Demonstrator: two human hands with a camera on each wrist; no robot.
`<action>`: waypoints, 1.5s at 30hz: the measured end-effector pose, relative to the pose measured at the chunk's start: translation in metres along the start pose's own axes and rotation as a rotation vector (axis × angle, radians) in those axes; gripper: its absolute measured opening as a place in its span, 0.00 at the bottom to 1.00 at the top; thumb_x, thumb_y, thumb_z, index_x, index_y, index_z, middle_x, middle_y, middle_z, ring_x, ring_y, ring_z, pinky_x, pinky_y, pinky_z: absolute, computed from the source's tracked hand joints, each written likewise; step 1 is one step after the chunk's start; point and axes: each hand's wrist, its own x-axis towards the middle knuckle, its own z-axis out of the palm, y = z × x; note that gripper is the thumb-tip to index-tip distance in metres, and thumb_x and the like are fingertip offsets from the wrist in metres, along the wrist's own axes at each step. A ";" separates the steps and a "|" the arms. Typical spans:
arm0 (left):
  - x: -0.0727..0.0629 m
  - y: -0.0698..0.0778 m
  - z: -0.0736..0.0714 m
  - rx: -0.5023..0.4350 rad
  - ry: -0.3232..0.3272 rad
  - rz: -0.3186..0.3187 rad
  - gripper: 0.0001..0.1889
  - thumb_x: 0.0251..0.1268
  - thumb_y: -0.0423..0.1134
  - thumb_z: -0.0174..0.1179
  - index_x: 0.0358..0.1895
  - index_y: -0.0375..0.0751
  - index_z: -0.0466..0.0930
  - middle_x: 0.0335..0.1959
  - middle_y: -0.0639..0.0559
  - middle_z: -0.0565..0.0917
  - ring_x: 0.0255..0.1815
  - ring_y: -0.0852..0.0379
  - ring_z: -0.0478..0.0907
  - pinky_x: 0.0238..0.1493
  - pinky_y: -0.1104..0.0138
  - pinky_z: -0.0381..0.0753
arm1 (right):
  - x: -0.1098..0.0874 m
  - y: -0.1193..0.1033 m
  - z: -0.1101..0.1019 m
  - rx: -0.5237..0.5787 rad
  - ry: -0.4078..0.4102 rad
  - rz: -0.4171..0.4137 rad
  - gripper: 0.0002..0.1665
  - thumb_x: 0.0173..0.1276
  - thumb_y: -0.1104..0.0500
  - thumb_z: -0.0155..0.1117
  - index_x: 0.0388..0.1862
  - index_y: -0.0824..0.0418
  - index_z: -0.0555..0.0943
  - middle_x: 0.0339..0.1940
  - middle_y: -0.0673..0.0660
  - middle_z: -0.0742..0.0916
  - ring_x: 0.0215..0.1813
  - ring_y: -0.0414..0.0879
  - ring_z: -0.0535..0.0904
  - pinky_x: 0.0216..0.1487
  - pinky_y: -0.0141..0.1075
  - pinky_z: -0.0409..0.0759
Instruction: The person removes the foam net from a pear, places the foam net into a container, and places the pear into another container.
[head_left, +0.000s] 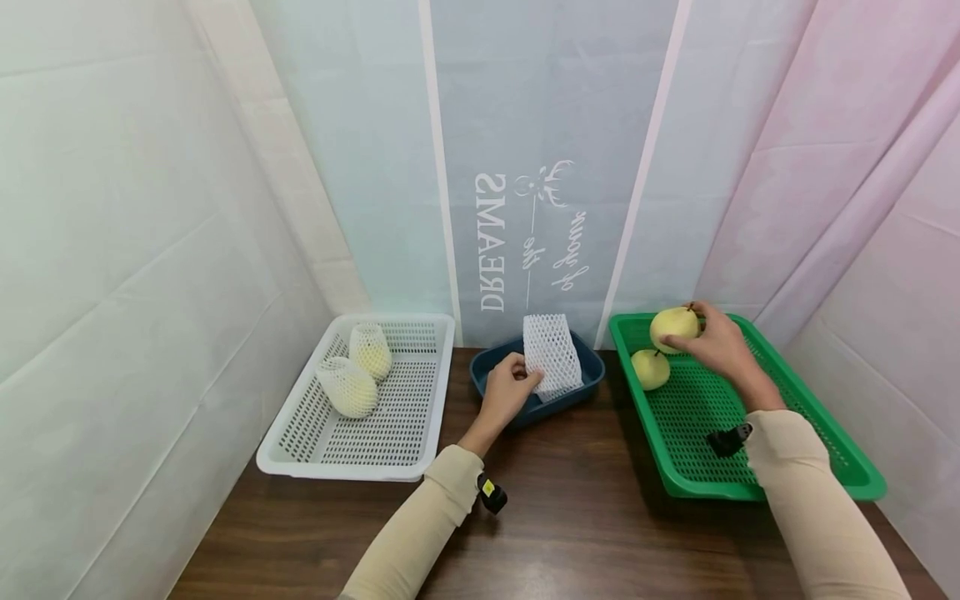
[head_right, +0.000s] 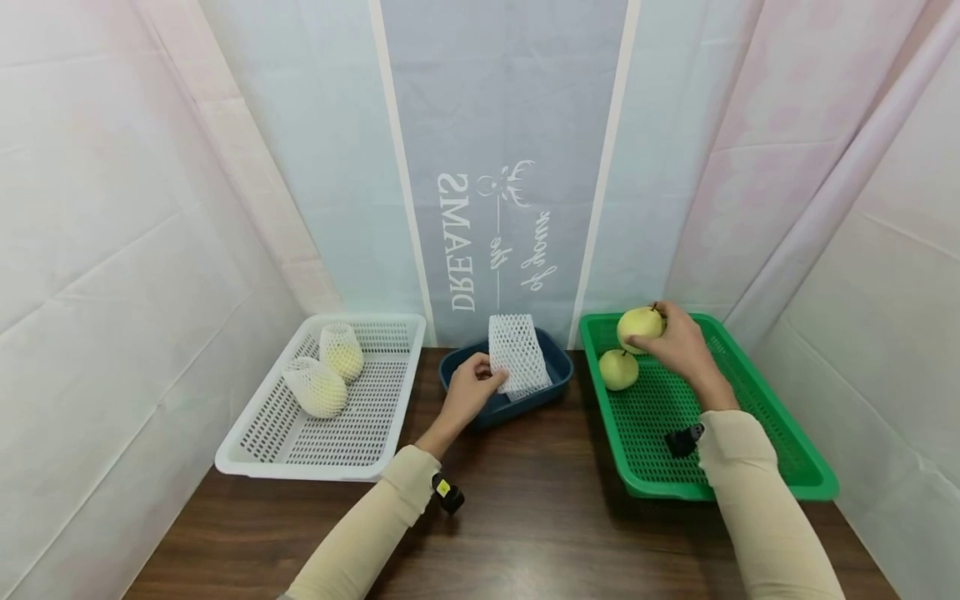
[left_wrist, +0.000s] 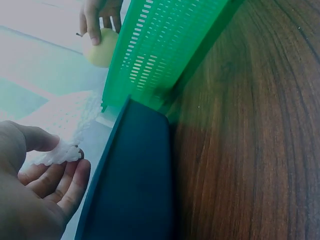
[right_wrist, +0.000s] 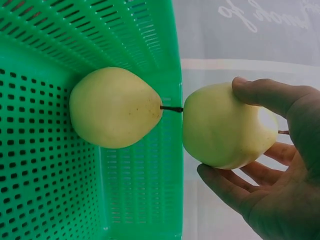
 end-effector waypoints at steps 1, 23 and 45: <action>0.001 -0.001 0.001 0.004 0.000 -0.005 0.09 0.74 0.39 0.68 0.48 0.38 0.83 0.40 0.45 0.90 0.36 0.62 0.81 0.38 0.71 0.79 | 0.000 0.001 -0.001 0.000 0.003 0.004 0.55 0.75 0.40 0.69 0.82 0.74 0.58 0.74 0.81 0.69 0.67 0.77 0.72 0.48 0.60 0.84; 0.018 -0.007 0.010 0.072 -0.040 -0.097 0.10 0.76 0.41 0.66 0.48 0.36 0.82 0.40 0.44 0.91 0.33 0.63 0.82 0.35 0.72 0.79 | 0.001 0.030 -0.010 -0.030 -0.019 0.100 0.55 0.77 0.43 0.68 0.81 0.79 0.55 0.74 0.85 0.67 0.66 0.78 0.70 0.53 0.66 0.78; 0.031 -0.010 0.018 0.200 -0.162 -0.179 0.14 0.74 0.45 0.69 0.40 0.37 0.81 0.25 0.53 0.81 0.24 0.63 0.70 0.27 0.71 0.67 | 0.004 0.061 -0.002 -0.089 -0.113 0.101 0.52 0.72 0.51 0.72 0.76 0.85 0.57 0.68 0.88 0.69 0.60 0.79 0.73 0.52 0.65 0.78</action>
